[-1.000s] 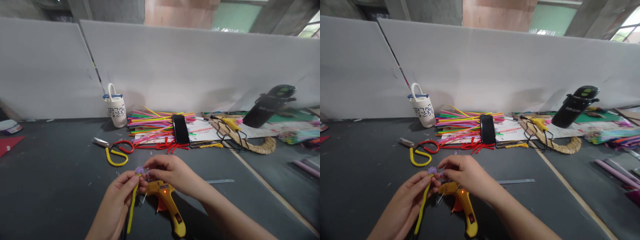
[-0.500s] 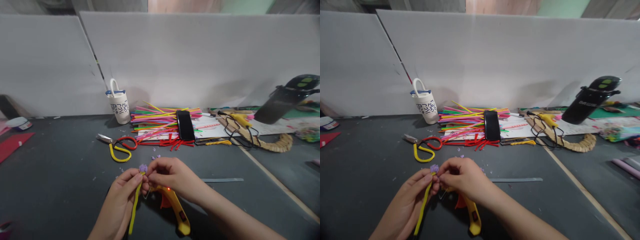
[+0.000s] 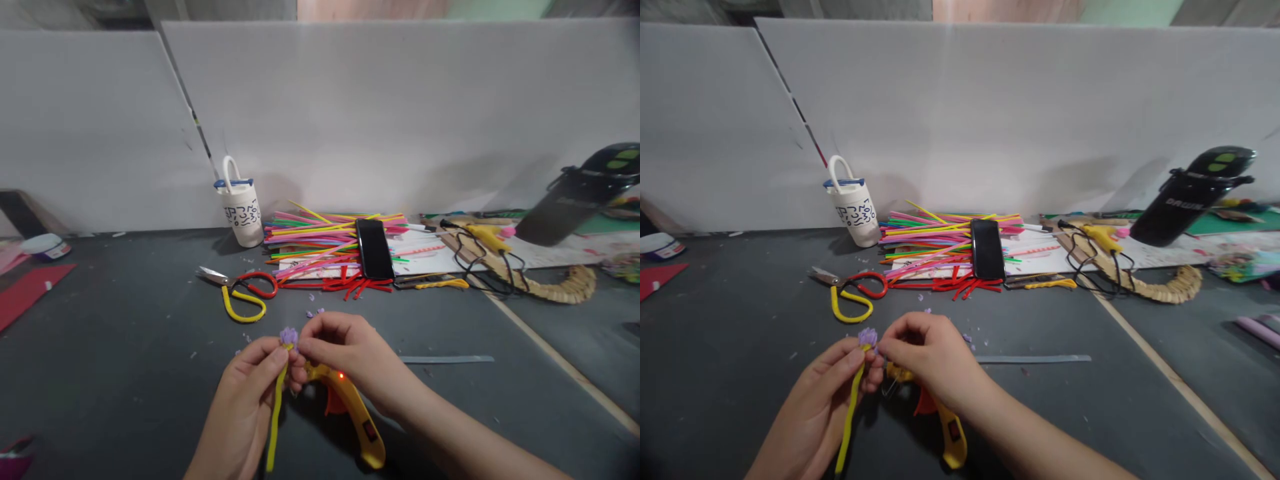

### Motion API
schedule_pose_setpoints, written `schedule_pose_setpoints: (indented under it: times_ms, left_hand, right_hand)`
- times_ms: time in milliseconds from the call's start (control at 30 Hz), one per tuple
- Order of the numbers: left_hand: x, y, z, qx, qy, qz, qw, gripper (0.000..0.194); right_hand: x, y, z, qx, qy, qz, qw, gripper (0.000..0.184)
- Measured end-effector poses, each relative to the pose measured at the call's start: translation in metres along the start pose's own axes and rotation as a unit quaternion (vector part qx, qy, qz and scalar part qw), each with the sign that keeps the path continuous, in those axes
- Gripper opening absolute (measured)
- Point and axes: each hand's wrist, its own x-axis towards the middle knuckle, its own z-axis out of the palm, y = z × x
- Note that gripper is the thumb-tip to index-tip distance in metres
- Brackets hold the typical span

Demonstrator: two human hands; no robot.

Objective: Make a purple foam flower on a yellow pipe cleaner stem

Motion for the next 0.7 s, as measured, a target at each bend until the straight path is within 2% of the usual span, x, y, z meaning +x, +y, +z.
schedule_pose_setpoints:
  times_ms: [200, 367, 700]
  left_hand:
    - [-0.007, 0.002, 0.005, 0.07, -0.013, -0.02, 0.997, 0.014]
    - [-0.009, 0.002, 0.005, 0.115, -0.017, -0.034, 0.993, 0.022]
    - [-0.009, 0.003, 0.007, 0.111, -0.002, -0.035, 0.993, 0.02]
  right_hand:
    - [-0.004, -0.014, -0.01, -0.109, 0.065, -0.084, 0.988, 0.009]
    - [-0.011, -0.028, -0.015, -0.195, 0.031, -0.153, 0.968, 0.011]
    - [-0.01, -0.017, -0.008, -0.244, 0.042, -0.216, 0.945, 0.014]
